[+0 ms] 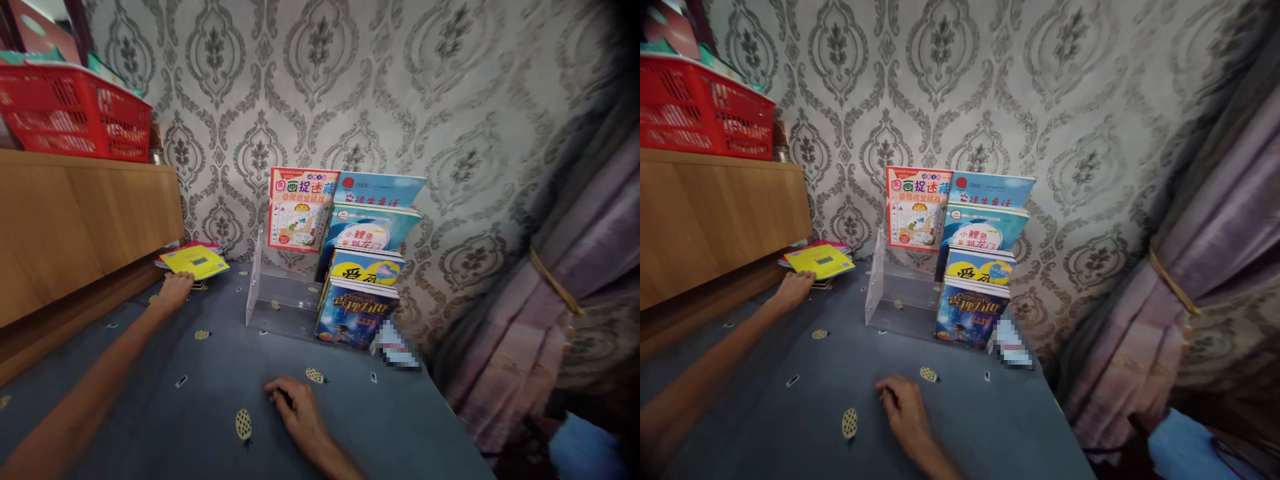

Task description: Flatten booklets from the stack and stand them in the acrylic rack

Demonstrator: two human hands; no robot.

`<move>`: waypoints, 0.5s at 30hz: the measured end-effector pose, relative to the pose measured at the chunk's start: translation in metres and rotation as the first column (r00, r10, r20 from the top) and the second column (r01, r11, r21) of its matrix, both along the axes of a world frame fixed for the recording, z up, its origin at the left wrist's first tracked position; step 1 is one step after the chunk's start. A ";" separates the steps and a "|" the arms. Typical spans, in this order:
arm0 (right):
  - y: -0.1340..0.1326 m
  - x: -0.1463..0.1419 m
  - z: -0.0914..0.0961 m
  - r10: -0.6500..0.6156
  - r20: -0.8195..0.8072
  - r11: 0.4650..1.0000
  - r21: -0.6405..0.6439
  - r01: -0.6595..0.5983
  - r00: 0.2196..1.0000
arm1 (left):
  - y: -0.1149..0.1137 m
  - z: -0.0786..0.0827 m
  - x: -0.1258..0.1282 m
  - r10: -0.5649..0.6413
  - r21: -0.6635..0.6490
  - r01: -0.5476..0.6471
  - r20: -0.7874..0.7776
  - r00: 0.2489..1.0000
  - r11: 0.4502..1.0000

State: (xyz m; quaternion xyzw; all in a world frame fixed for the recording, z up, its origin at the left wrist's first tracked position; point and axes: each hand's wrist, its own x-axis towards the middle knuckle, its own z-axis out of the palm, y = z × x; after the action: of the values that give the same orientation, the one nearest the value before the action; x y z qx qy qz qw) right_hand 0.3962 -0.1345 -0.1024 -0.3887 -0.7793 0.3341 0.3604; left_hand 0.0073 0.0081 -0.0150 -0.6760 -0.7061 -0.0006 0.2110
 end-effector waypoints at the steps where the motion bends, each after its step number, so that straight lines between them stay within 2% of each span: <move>1: 0.000 0.000 -0.001 -0.002 0.000 1.000 0.006 0.002 1.000 | -0.003 0.000 0.000 -0.007 -0.003 0.007 -0.004 1.000 1.000; 8: -0.001 0.000 0.003 0.005 0.016 1.000 0.021 -0.006 1.000 | -0.032 -0.005 0.007 -0.064 -0.028 0.064 -0.019 0.998 0.998; 15: -0.002 -0.001 0.005 0.005 0.029 1.000 0.014 -0.006 1.000 | -0.084 -0.026 0.016 -0.088 -0.063 0.087 -0.020 0.996 0.994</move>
State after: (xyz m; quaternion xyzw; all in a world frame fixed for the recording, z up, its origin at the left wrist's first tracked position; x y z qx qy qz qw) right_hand 0.3952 -0.1364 -0.0970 -0.3890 -0.7879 0.3240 0.3507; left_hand 0.0232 -0.0760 -0.0407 -0.7125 -0.6729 0.0197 0.1977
